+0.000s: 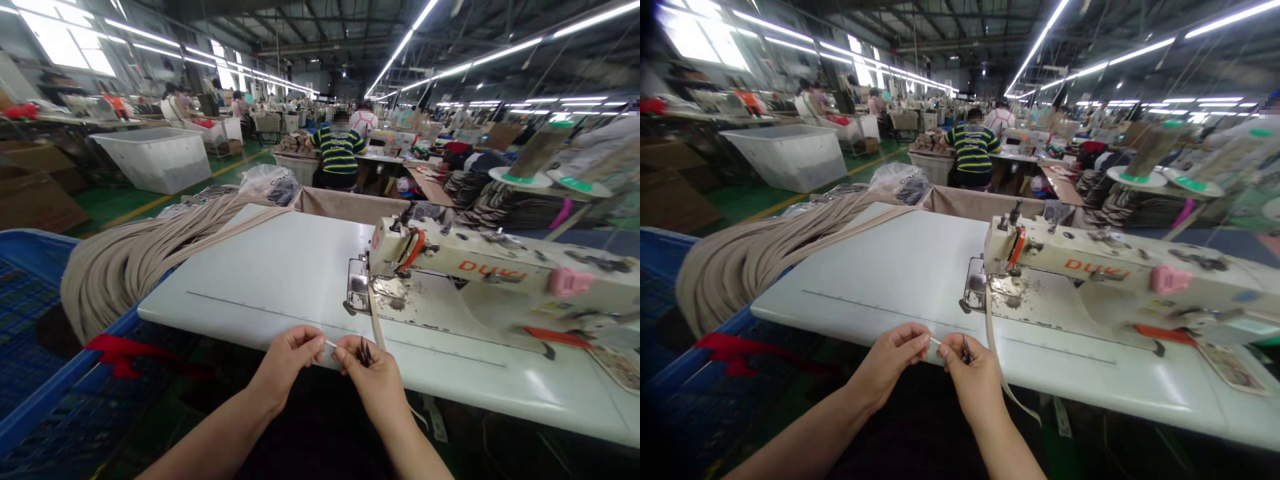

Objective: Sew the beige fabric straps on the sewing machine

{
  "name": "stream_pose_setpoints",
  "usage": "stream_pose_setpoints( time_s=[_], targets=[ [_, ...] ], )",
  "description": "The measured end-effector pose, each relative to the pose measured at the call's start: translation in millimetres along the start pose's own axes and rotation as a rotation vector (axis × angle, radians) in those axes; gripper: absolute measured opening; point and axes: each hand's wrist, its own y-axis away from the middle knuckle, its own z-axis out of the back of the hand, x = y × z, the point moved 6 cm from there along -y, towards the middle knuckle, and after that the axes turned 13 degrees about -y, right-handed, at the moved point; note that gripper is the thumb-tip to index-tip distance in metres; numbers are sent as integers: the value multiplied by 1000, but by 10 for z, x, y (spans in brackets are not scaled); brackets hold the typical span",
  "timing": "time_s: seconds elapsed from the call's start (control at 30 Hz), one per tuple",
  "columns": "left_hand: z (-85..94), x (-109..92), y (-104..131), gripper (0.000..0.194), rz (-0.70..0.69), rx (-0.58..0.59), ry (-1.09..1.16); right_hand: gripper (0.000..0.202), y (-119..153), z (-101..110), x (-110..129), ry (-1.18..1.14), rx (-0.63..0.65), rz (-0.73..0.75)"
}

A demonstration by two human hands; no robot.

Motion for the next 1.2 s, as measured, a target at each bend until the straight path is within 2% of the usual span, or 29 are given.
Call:
stream_pose_setpoints(
  time_s=[0.13,0.27,0.33,0.43,0.53,0.6,0.7,0.8,0.9,1.0,1.2],
  targets=[
    [-37,-54,-72,39,-37,-25,-26,46,16,157,82,-19,-66,45],
    [-206,-126,-107,44,-101,111,-32,43,58,181,102,-65,-96,39],
    [-281,-156,-124,40,-143,138,-22,44,53,168,51,-115,-101,11],
    [-319,-188,-160,31,-183,80,-19,53,0,172,-92,-173,-121,-34],
    [-337,-228,-193,32,-197,78,-55,62,-56,209,-172,-155,-103,-24],
    [-343,-266,-210,34,-215,101,-119,57,-60,282,-89,-74,-122,68],
    [-367,-316,-230,34,-226,164,-207,37,-7,390,222,118,-163,315],
    [-439,-391,-231,31,-268,251,-302,22,34,372,498,290,-74,516],
    [-502,-474,-237,25,-320,255,-478,18,12,330,590,392,24,589],
    [-542,-521,-283,25,-347,220,-630,12,-32,333,603,489,49,623],
    [-579,-511,-511,24,-322,215,-532,9,-117,425,690,727,-16,737]
  ],
)
